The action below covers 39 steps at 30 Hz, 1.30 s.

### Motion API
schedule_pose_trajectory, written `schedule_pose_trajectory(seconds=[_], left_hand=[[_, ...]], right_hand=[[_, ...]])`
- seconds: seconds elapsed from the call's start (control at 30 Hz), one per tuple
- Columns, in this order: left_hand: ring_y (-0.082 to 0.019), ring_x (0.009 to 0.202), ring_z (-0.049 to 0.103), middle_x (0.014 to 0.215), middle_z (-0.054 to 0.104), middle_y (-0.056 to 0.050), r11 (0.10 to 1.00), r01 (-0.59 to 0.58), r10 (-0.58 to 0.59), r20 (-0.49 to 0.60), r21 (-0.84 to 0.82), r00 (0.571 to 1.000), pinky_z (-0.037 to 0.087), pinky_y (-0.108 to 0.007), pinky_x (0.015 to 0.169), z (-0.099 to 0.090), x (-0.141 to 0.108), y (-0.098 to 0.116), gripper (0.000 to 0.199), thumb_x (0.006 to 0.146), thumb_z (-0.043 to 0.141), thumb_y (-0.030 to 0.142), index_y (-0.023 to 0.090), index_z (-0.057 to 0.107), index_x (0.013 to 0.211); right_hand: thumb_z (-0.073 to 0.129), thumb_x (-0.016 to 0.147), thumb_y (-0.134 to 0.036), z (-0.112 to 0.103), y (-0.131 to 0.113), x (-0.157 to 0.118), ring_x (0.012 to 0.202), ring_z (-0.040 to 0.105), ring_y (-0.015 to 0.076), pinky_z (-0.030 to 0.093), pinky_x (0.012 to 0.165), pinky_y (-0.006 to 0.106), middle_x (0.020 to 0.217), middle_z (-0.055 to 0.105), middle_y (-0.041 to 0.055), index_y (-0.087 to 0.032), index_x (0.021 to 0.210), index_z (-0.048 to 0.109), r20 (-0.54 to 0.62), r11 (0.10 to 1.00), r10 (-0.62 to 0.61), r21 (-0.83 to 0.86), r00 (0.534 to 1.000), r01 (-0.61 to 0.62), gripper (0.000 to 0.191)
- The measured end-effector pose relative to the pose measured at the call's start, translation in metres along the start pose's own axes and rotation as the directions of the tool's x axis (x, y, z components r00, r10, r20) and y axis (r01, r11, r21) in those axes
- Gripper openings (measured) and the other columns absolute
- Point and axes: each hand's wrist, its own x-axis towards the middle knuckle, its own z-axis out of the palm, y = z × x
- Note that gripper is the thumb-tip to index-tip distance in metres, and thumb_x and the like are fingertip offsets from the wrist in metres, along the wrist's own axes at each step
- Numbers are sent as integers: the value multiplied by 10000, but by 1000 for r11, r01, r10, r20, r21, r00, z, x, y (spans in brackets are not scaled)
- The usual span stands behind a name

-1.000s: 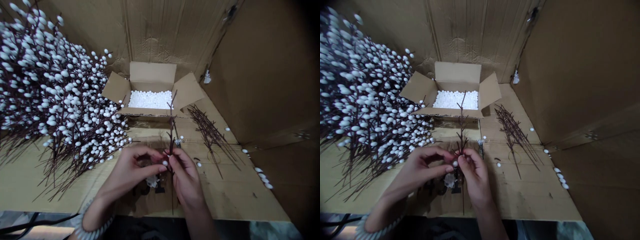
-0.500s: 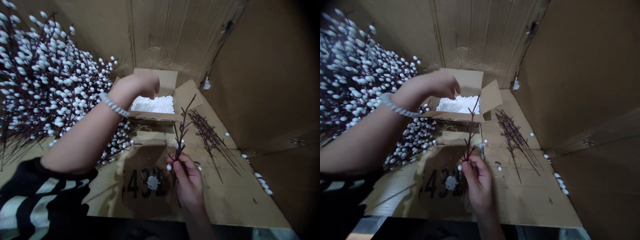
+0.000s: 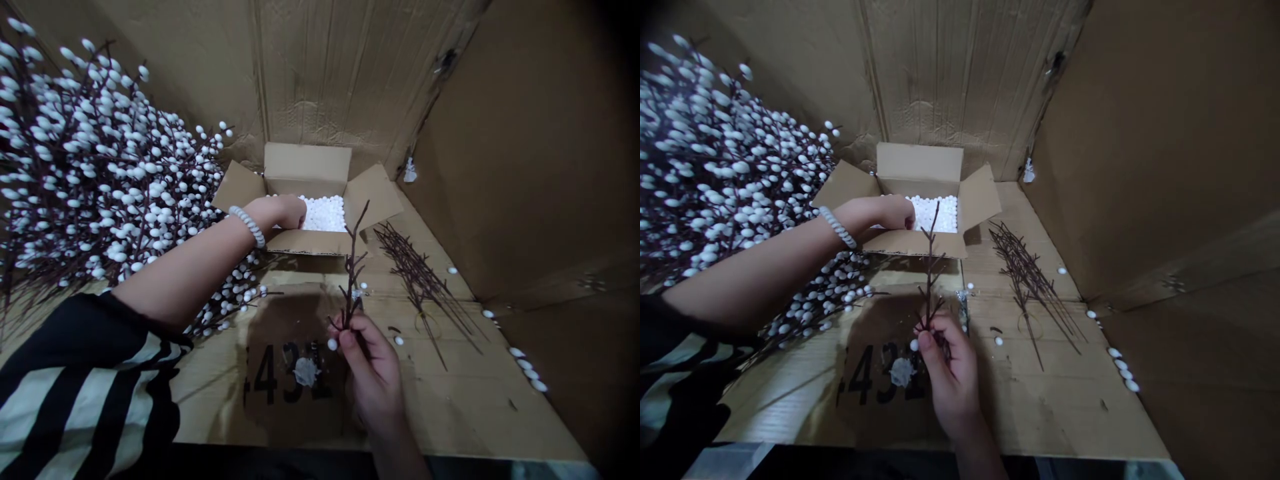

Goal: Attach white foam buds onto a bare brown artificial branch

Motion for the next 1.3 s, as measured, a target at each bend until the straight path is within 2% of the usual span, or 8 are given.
schedule_pose_trajectory(seconds=[0.27, 0.43, 0.53, 0.6, 0.73, 0.97, 1.13, 1.3], left_hand=[[-226, 1062, 640, 1269, 608, -97, 994, 0, -4, 41, 114, 999, 569, -425, 880, -2, 8, 0, 323, 954, 606, 336, 178, 589, 1236], [-325, 1092, 643, 986, 736, -133, 983, -31, 62, -169, 179, 984, 463, -416, 955, -25, -9, 11, 106, 799, 707, 107, 125, 747, 895], [-303, 1087, 646, 973, 740, -100, 977, -86, 149, -334, 197, 931, 438, -404, 949, -41, -44, 24, 178, 832, 643, 130, 140, 754, 971], [-243, 911, 691, 849, 743, -52, 955, -226, 291, -476, 191, 830, 474, -363, 863, -39, -75, 32, 143, 846, 653, 192, 158, 764, 929], [-133, 657, 671, 765, 750, -7, 868, -492, 438, -566, 65, 698, 501, -244, 655, 3, -132, 39, 110, 891, 645, 206, 178, 741, 846], [-128, 762, 689, 858, 745, -22, 778, -587, 438, -475, -226, 764, 513, -201, 681, 83, -156, 31, 116, 937, 596, 138, 159, 709, 953], [-124, 762, 701, 869, 769, -31, 675, -604, 362, -524, -423, 771, 530, -190, 695, 94, -156, 29, 191, 919, 644, 162, 176, 734, 1087], [-106, 732, 728, 812, 790, -13, 492, -496, 169, -480, -715, 861, 554, -146, 692, 102, -158, 32, 154, 876, 692, 140, 208, 793, 971]], right_hand=[[688, 856, -439, 1, -2, 1, 734, 636, 164, 524, 662, 256, 790, 689, 20, -246, 820, 736, -24, 1000, 25, 14, 999, -24, 203], [699, 851, -436, 0, 0, -1, 708, 620, 150, 510, 640, 240, 778, 686, 14, -247, 830, 739, -38, 997, 58, 58, 998, -56, 195], [701, 856, -421, -1, 2, -2, 700, 607, 143, 496, 626, 231, 774, 684, 14, -246, 839, 744, -34, 993, 73, 100, 997, -69, 181], [702, 858, -412, -1, 1, -2, 701, 608, 140, 492, 624, 226, 770, 685, 13, -246, 846, 745, -25, 988, 75, 138, 997, -71, 172], [705, 853, -411, 0, -8, 0, 665, 581, 122, 480, 596, 213, 752, 648, -2, -248, 815, 728, -7, 972, 59, 228, 998, -56, 169], [710, 828, -426, 4, -16, 3, 630, 542, 132, 479, 584, 240, 706, 562, -4, -222, 722, 674, 72, 946, 44, 317, 996, -64, 233], [699, 846, -398, 3, -14, 1, 658, 568, 140, 487, 610, 241, 735, 597, 6, -229, 768, 706, 105, 947, 55, 310, 993, -85, 187], [698, 853, -379, 2, -14, 0, 686, 608, 149, 499, 622, 239, 755, 632, 7, -247, 798, 732, 137, 958, 50, 272, 989, -86, 147]])
